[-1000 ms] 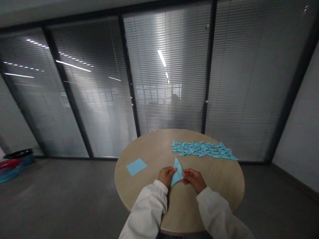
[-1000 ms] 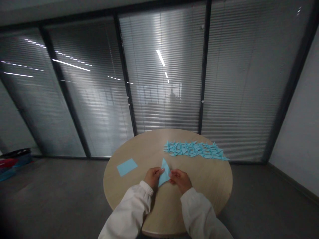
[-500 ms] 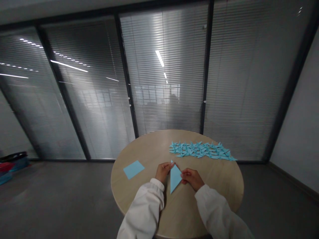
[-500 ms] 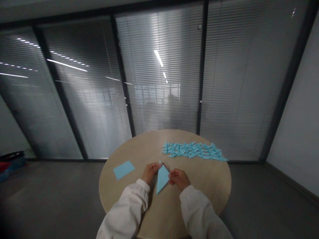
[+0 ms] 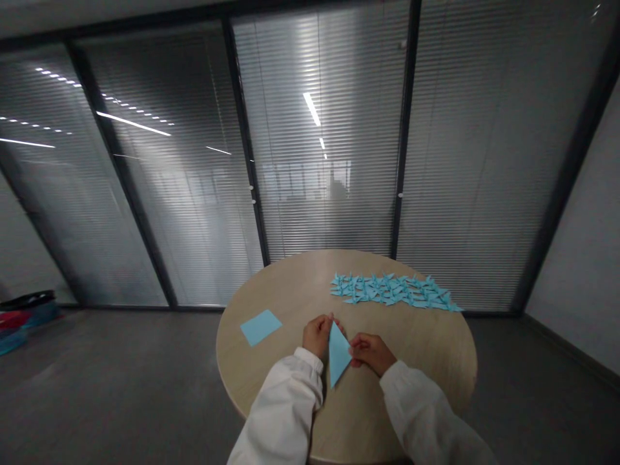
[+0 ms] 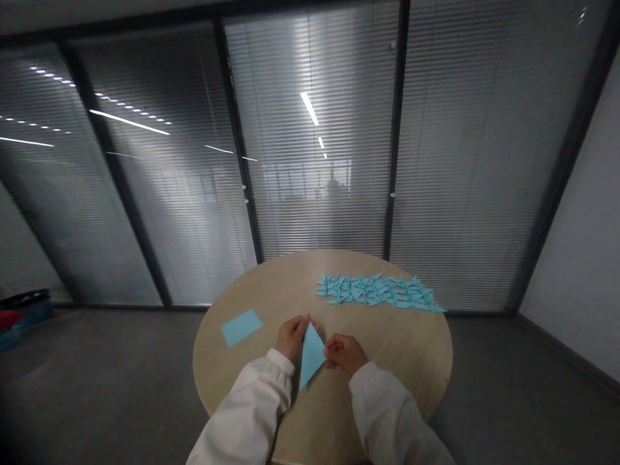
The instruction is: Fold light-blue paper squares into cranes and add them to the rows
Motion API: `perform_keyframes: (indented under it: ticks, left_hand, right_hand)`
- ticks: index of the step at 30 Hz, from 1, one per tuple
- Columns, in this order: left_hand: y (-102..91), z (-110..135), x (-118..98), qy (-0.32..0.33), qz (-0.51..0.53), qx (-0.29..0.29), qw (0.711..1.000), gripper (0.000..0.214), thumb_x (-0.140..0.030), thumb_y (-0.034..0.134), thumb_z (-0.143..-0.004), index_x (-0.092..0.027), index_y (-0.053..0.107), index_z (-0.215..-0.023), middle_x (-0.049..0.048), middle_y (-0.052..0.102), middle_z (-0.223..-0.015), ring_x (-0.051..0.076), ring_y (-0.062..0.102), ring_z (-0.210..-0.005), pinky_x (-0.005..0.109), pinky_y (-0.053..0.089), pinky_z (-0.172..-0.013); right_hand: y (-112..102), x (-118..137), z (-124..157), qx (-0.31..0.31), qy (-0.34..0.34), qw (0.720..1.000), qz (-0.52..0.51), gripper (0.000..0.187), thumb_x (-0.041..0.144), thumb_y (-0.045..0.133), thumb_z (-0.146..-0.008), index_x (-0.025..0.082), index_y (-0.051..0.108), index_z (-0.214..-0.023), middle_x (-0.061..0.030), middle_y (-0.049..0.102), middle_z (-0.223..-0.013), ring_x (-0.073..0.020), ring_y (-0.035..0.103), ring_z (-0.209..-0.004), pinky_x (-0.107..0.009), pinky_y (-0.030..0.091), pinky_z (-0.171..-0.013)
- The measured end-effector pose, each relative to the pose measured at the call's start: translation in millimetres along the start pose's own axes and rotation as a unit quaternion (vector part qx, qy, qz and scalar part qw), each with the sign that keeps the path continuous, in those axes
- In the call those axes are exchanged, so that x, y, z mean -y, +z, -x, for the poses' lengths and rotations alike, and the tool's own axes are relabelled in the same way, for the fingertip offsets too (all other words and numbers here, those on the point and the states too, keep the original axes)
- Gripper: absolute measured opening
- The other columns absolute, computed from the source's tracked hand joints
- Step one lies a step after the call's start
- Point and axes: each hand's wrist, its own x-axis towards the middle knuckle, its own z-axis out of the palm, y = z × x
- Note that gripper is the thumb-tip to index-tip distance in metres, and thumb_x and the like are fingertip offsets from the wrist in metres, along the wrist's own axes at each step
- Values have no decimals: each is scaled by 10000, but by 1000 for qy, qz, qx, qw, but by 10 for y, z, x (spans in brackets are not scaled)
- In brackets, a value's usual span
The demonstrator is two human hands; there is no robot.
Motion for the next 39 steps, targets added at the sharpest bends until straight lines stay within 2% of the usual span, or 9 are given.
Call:
perform_keyframes:
  ticks: [4,8,12,15,20,24,27,33,39]
  left_hand:
    - [-28,68,-73,101,-180,-78,975,423,-488,382,-755,-148,551,-567,-28,451,-455,89,398,-453,201,286,-466]
    - [-47,68,-68,114,-198,-91,969,431,-480,350,-772,-148,546,-579,-41,393,-460,86,377,-461,203,268,-471]
    - [-38,20,4,40,-109,-33,993,492,-553,321,-744,-140,537,-585,-37,399,-455,95,384,-448,203,294,-439]
    - [-20,9,34,11,-63,17,998,510,-588,315,-725,-145,484,-539,-31,404,-461,95,382,-445,207,315,-430]
    - [-4,26,30,36,-90,57,994,478,-576,345,-723,-148,444,-534,-42,369,-474,88,362,-466,203,293,-441]
    - [-11,55,10,87,-170,40,981,440,-523,372,-740,-148,437,-520,-50,334,-472,82,333,-477,205,254,-462]
    - [-8,82,-7,111,-176,35,977,415,-485,357,-766,-149,441,-538,-50,336,-486,83,341,-490,206,256,-477]
    - [28,67,39,69,-149,71,984,428,-509,365,-751,-150,464,-540,-48,354,-479,88,344,-476,211,274,-467]
    - [40,75,34,85,-207,85,971,447,-505,342,-760,-154,508,-539,-13,473,-485,111,421,-490,223,315,-492]
  right_hand:
    - [14,18,19,25,1,1000,-9,343,429,670,-529,149,504,-639,12,585,-452,-98,499,-372,-221,391,-416]
    - [-5,16,19,5,-15,1000,9,339,428,656,-550,141,513,-660,4,594,-473,-71,447,-333,-196,341,-365]
    - [-34,0,19,-36,-32,999,22,332,427,656,-553,142,523,-658,6,586,-473,-75,458,-356,-190,340,-366]
    - [-51,31,37,-62,-44,997,21,326,429,656,-554,146,527,-651,2,588,-486,-87,485,-390,-194,355,-381]
    - [-64,71,53,-77,-50,996,16,339,445,660,-547,149,541,-660,-3,588,-493,-102,499,-402,-208,363,-388]
    - [-63,35,41,-65,-46,997,10,357,454,665,-537,146,552,-677,-17,600,-514,-133,548,-458,-211,374,-394]
    - [-62,9,34,-57,-50,997,4,348,443,662,-550,142,554,-688,-28,612,-531,-134,554,-467,-209,379,-398]
    - [-121,-16,14,-83,-63,995,-1,332,424,661,-573,136,555,-699,-30,614,-526,-120,528,-426,-213,375,-396]
    - [-164,-29,-5,-121,-76,990,-15,352,431,663,-578,131,563,-735,-47,619,-570,-156,570,-502,-220,387,-409]
